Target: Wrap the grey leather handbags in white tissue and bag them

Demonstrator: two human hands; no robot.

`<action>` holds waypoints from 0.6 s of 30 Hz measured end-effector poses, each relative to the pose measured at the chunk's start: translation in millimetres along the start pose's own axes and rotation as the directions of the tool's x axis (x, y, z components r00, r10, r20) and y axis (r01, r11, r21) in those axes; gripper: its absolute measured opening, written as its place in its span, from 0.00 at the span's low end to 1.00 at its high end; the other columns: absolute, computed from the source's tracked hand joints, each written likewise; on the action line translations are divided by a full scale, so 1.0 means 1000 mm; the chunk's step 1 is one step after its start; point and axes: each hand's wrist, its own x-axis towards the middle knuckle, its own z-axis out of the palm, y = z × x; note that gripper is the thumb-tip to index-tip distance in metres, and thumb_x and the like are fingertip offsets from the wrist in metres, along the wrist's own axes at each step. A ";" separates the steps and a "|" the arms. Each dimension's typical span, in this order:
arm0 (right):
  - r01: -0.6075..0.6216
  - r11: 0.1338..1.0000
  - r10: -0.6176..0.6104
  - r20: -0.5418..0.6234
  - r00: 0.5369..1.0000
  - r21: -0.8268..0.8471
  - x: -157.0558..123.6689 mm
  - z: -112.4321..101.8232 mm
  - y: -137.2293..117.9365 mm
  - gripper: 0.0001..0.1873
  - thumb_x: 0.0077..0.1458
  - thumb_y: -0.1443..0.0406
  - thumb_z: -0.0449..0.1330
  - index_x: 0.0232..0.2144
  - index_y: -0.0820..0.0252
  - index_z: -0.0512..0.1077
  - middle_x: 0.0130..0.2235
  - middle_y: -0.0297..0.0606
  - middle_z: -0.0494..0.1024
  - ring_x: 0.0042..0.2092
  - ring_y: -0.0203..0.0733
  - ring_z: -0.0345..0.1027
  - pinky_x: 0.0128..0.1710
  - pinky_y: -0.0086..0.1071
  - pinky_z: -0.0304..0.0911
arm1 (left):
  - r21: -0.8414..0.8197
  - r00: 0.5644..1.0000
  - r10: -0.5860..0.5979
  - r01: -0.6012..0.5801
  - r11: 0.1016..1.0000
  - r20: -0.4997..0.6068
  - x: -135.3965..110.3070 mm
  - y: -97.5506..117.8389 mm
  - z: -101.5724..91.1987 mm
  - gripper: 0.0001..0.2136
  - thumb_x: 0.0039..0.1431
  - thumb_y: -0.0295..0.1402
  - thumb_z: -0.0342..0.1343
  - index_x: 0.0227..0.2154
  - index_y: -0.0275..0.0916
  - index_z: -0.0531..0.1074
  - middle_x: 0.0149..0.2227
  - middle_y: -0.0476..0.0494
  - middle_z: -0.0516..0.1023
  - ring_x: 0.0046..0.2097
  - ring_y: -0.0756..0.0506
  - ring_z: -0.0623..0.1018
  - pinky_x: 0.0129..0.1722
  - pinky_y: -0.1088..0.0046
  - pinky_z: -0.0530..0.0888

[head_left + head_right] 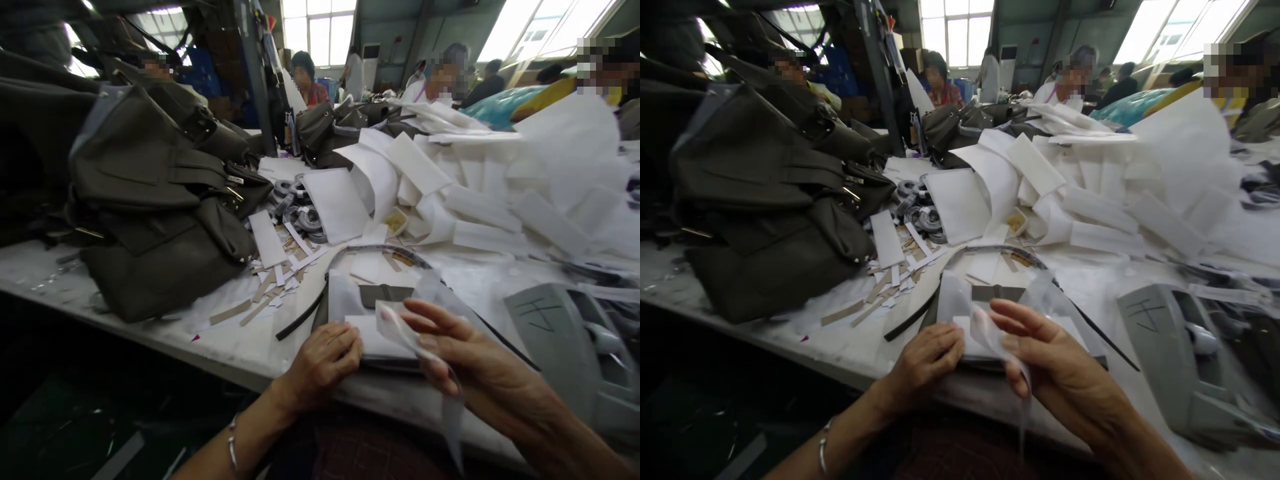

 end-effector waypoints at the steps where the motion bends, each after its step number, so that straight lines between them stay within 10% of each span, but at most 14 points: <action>1: 0.083 0.996 -0.084 0.005 0.996 0.027 0.002 0.014 -0.004 0.19 0.39 0.61 0.74 0.37 0.49 0.81 0.39 0.40 0.81 0.20 0.29 0.62 0.16 0.25 0.62 | -0.014 1.000 -0.001 0.001 1.000 -0.007 -0.001 0.000 0.001 0.11 0.68 0.25 0.47 0.48 0.35 0.71 0.47 0.38 0.79 0.55 0.45 0.75 0.57 0.63 0.73; 7: 0.581 0.806 -0.589 -0.055 0.806 -0.114 0.005 0.055 -0.006 0.19 0.52 0.63 0.67 0.48 0.43 0.77 0.29 0.32 0.78 0.27 0.35 0.69 0.27 0.30 0.69 | -0.075 0.999 -0.009 0.006 0.997 -0.036 -0.005 -0.001 0.006 0.11 0.66 0.23 0.47 0.47 0.34 0.70 0.48 0.38 0.78 0.56 0.44 0.74 0.60 0.61 0.70; 13: 0.129 0.875 -0.152 -0.011 0.988 -0.466 0.022 0.026 0.045 0.40 0.54 0.55 0.62 0.65 0.64 0.59 0.21 0.31 0.74 0.19 0.35 0.62 0.19 0.29 0.61 | -0.117 0.998 -0.036 0.029 0.993 -0.056 -0.002 -0.001 0.004 0.09 0.68 0.25 0.47 0.47 0.34 0.70 0.43 0.38 0.79 0.50 0.44 0.77 0.54 0.64 0.74; 18: 0.041 0.880 -0.083 -0.067 0.994 -0.473 0.013 0.018 0.061 0.41 0.54 0.53 0.60 0.65 0.62 0.56 0.19 0.24 0.66 0.18 0.36 0.61 0.19 0.29 0.62 | -0.125 0.997 -0.062 0.054 0.991 -0.055 -0.003 -0.001 0.004 0.10 0.66 0.23 0.46 0.47 0.32 0.69 0.42 0.38 0.78 0.48 0.44 0.76 0.49 0.65 0.76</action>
